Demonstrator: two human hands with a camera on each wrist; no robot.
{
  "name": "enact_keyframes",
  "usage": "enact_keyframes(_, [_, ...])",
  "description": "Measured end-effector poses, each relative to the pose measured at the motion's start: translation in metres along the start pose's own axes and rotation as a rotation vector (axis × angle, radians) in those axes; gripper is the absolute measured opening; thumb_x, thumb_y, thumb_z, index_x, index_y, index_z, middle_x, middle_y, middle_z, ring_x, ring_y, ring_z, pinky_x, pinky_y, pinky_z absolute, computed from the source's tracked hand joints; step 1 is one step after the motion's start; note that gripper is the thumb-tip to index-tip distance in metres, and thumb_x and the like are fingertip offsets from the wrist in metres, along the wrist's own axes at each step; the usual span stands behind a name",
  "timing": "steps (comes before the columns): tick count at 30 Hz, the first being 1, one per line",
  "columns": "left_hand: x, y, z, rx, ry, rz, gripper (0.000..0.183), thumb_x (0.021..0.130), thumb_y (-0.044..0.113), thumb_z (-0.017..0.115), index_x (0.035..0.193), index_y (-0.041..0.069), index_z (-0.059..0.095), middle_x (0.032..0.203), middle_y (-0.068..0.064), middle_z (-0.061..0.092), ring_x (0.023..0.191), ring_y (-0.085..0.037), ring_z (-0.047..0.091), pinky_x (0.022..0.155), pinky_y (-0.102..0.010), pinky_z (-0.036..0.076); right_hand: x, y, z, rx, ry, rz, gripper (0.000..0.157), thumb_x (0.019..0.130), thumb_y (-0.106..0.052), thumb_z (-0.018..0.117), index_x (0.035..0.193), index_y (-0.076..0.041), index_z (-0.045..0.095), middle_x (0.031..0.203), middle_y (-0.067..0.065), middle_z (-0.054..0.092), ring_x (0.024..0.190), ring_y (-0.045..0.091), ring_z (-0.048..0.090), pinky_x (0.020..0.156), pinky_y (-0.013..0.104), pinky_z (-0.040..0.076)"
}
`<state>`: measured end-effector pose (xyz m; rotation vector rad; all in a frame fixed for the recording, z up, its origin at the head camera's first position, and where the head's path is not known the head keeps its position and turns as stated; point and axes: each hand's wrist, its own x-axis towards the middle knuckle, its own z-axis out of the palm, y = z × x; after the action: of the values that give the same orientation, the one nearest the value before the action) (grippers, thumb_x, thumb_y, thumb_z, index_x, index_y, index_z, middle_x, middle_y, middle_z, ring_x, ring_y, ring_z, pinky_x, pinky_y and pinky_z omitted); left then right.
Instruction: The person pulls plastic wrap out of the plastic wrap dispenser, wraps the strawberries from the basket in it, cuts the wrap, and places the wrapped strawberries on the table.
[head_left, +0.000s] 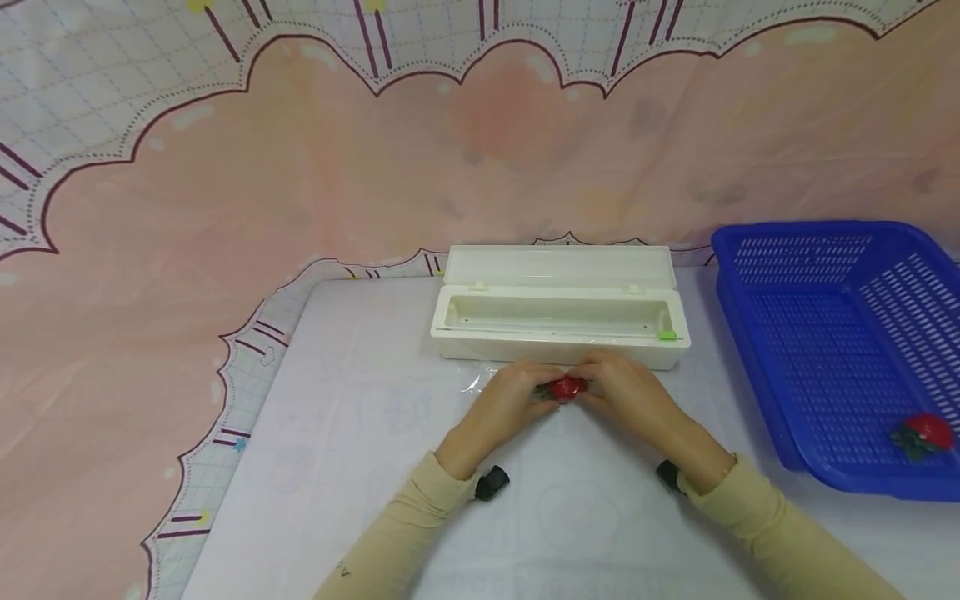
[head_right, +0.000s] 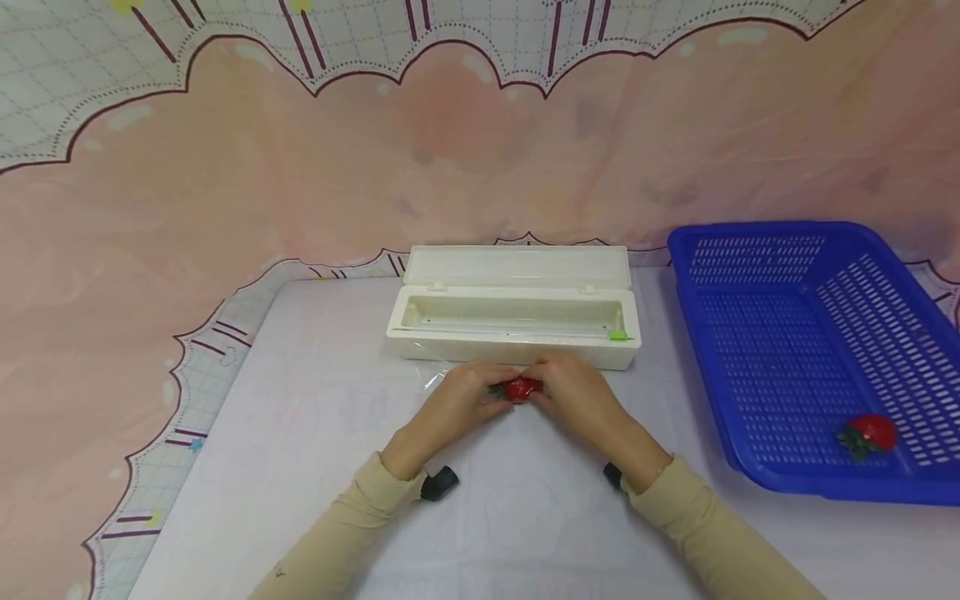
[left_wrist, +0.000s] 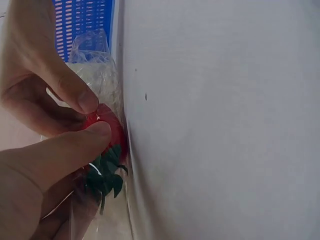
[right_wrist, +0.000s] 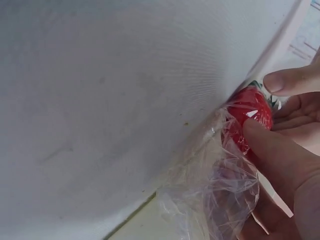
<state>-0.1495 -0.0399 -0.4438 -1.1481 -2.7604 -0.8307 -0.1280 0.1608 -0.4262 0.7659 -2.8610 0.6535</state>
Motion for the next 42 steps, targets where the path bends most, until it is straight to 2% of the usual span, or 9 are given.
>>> enact_keyframes(5, [0.000,-0.005,0.004,-0.071,-0.001,-0.015,0.044,0.079,0.011,0.084,0.120,0.014,0.072,0.115,0.003,0.073,0.108,-0.014,0.066,0.097,-0.026,0.050,0.000,0.002,0.001,0.026,-0.006,0.012,0.025,0.077,-0.005,0.084,0.101,-0.006,0.079,0.092,0.003,0.071,0.086,0.020,0.067,0.075,0.037,0.056])
enact_keyframes(12, [0.002,-0.007,0.006,-0.074,0.008,-0.012,0.044,0.079,0.012,0.084,0.121,0.014,0.072,0.116,0.002,0.073,0.108,-0.013,0.066,0.097,-0.027,0.050,0.000,0.004,0.001,0.041,-0.021,0.023,0.027,0.078,-0.005,0.082,0.105,-0.004,0.078,0.092,0.006,0.071,0.085,0.020,0.067,0.073,0.037,0.055])
enact_keyframes(21, [0.005,-0.002,0.007,0.047,0.036,0.002,0.041,0.083,0.024,0.082,0.122,0.015,0.071,0.108,0.002,0.072,0.102,-0.013,0.065,0.091,-0.028,0.052,-0.001,0.006,-0.001,0.052,-0.026,0.039,0.024,0.081,-0.005,0.080,0.105,-0.003,0.076,0.097,0.008,0.073,0.091,0.024,0.069,0.079,0.040,0.057])
enact_keyframes(28, [0.004,0.000,0.008,0.057,0.040,-0.064,0.036,0.086,0.027,0.078,0.120,0.016,0.072,0.113,0.002,0.071,0.107,-0.013,0.065,0.091,-0.029,0.052,-0.009,0.006,-0.010,0.078,-0.025,0.105,0.024,0.085,-0.007,0.076,0.109,-0.004,0.074,0.101,0.008,0.074,0.091,0.025,0.070,0.078,0.042,0.058])
enact_keyframes(31, [0.005,0.002,0.007,0.077,0.023,-0.076,0.038,0.086,0.028,0.078,0.121,0.016,0.071,0.114,0.001,0.070,0.108,-0.014,0.064,0.092,-0.030,0.052,-0.013,0.006,-0.018,0.066,-0.009,0.147,0.023,0.087,-0.010,0.075,0.109,-0.005,0.074,0.100,0.007,0.073,0.089,0.024,0.069,0.075,0.042,0.058])
enact_keyframes(37, [0.008,0.006,0.008,0.198,-0.016,-0.030,0.045,0.083,0.031,0.081,0.125,0.020,0.069,0.116,0.002,0.066,0.110,-0.015,0.061,0.091,-0.031,0.053,-0.021,0.011,-0.034,0.066,0.040,0.190,0.019,0.089,-0.013,0.074,0.108,-0.008,0.074,0.097,0.004,0.072,0.086,0.022,0.068,0.071,0.041,0.057])
enact_keyframes(42, [0.008,0.008,0.009,0.202,0.017,-0.030,0.033,0.090,0.028,0.075,0.122,0.021,0.071,0.113,0.003,0.067,0.109,-0.014,0.061,0.090,-0.030,0.053,-0.026,0.016,-0.044,0.092,0.114,0.180,0.018,0.088,-0.009,0.074,0.106,-0.005,0.074,0.095,0.006,0.073,0.083,0.023,0.069,0.071,0.043,0.057])
